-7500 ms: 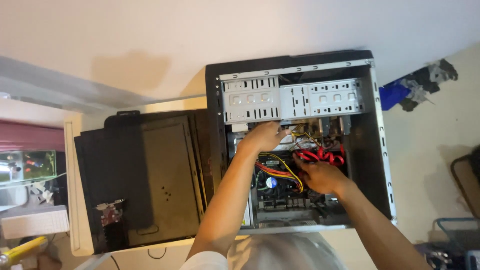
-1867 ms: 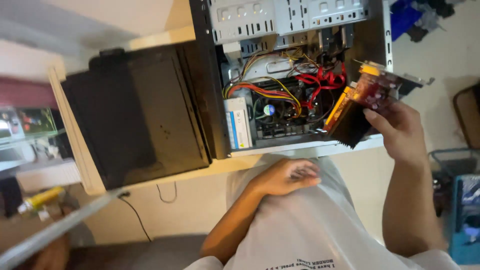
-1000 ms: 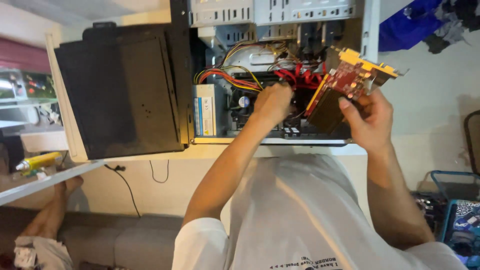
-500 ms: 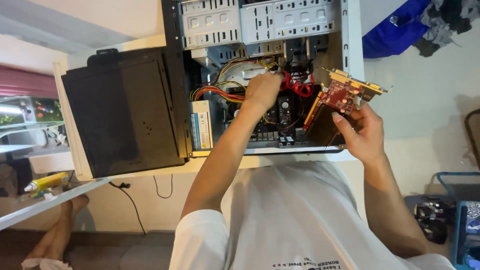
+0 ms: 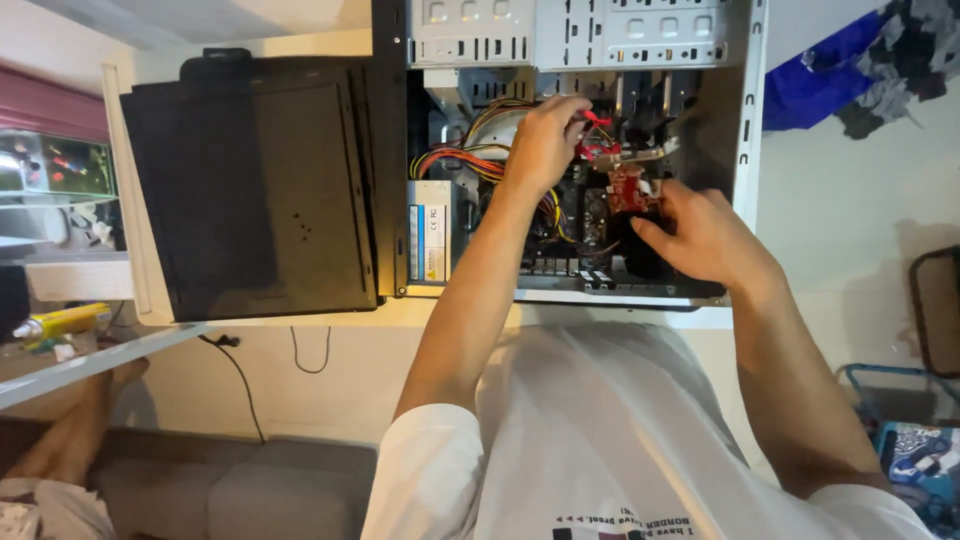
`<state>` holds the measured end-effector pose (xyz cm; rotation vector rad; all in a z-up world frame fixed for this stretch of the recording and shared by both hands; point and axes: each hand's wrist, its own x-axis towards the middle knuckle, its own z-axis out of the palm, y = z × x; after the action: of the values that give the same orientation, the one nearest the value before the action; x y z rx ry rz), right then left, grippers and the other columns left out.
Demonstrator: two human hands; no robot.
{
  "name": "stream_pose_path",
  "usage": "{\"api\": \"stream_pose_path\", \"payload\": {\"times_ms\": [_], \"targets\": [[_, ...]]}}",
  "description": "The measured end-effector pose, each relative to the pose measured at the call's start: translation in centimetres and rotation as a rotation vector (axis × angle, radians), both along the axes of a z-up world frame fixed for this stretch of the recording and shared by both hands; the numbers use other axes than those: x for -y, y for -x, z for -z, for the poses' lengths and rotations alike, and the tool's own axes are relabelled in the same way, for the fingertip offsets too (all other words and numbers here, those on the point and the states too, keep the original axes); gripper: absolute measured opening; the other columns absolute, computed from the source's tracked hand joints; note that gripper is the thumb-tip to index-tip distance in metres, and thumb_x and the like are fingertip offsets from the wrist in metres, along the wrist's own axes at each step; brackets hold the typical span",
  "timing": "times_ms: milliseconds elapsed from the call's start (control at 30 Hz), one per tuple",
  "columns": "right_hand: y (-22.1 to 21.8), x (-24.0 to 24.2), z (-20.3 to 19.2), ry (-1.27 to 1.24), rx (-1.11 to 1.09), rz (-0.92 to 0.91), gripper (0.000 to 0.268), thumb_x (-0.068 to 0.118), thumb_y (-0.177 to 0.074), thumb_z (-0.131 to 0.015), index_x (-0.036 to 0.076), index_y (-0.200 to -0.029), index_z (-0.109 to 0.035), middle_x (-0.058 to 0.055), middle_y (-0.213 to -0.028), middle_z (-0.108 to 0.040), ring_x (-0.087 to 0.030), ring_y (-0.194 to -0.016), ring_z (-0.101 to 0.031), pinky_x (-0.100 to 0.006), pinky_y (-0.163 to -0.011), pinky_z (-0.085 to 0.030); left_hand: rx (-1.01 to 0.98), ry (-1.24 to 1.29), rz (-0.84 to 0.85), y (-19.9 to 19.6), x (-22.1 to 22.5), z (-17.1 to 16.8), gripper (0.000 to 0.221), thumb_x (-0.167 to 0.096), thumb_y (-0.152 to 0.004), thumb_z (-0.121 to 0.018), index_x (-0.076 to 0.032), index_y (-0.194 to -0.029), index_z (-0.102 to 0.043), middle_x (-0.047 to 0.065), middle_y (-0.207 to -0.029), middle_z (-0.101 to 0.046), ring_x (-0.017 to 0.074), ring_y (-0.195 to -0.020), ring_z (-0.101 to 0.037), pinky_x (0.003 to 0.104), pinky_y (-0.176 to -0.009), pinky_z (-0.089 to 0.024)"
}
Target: Connecting internal cables, installing a graphics card, and using a screwdriver to work on a desktop PC.
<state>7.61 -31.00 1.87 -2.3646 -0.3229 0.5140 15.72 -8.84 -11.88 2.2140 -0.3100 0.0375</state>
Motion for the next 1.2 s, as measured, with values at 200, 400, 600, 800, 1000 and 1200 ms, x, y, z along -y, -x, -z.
{"api": "stream_pose_path", "payload": {"times_ms": [200,400,600,800,1000,1200], "targets": [[-1.6,-1.2,2.8,0.376,-0.185,-0.169,0.038,0.037,-0.1,-0.062,0.0,-0.094,-0.056,-0.02,-0.065,-0.065,-0.048,-0.073,-0.064,-0.054,-0.065,-0.042,-0.103,0.076,-0.053,-0.4,0.3,0.3,0.028,0.0,-0.091,-0.07,-0.007,-0.118,-0.07,0.017,-0.119,-0.074,0.0245,-0.091,-0.079,0.041,-0.094,-0.065],[-2.3,-2.7,5.5,0.373,-0.207,-0.165,0.037,0.034,-0.098,-0.064,0.0,-0.087,-0.058,-0.022,-0.073,-0.068,-0.046,-0.077,-0.066,-0.052,-0.069,-0.047,-0.278,0.062,-0.054,-1.0,0.6,2.2,0.036,0.007,-0.09,-0.066,-0.007,-0.123,-0.065,0.018,-0.118,-0.074,0.0231,-0.102,-0.079,0.034,-0.089,-0.068],[-1.5,-3.7,8.6,0.227,-0.221,0.001,0.04,0.029,-0.091,-0.072,-0.01,-0.102,-0.066,-0.035,-0.086,-0.07,-0.053,-0.087,-0.07,-0.056,-0.065,-0.054,-0.315,-0.149,-0.041,-0.9,0.9,4.3,0.029,-0.017,-0.095,-0.065,-0.031,-0.121,-0.065,0.005,-0.109,-0.075,0.0308,-0.108,-0.074,0.052,-0.095,-0.059],[-1.5,-3.4,10.0,0.259,-0.207,0.028,0.045,0.033,-0.093,-0.071,-0.01,-0.105,-0.064,-0.031,-0.083,-0.07,-0.047,-0.079,-0.071,-0.051,-0.058,-0.055,-0.317,-0.096,0.118,0.2,0.1,0.8,0.033,-0.007,-0.094,-0.063,-0.013,-0.127,-0.064,0.02,-0.107,-0.076,0.0423,-0.106,-0.074,0.056,-0.091,-0.06],[-1.0,-4.0,6.6,0.232,-0.248,0.063,0.048,0.031,-0.091,-0.072,-0.012,-0.112,-0.064,-0.039,-0.099,-0.07,-0.055,-0.099,-0.068,-0.06,-0.073,-0.057,-0.327,-0.067,0.152,1.1,-0.7,-1.2,0.047,0.0,-0.09,-0.068,-0.005,-0.135,-0.057,0.027,-0.126,-0.068,0.0454,-0.12,-0.067,0.053,-0.099,-0.057],[-1.3,-2.5,1.8,0.193,-0.242,-0.004,0.048,0.028,-0.095,-0.07,-0.008,-0.126,-0.063,-0.038,-0.115,-0.07,-0.052,-0.114,-0.065,-0.062,-0.094,-0.054,-0.357,0.003,0.167,0.9,-1.5,-2.7,0.051,0.002,-0.091,-0.061,0.003,-0.141,-0.052,0.032,-0.133,-0.062,0.0488,-0.127,-0.06,0.057,-0.106,-0.052]]}}
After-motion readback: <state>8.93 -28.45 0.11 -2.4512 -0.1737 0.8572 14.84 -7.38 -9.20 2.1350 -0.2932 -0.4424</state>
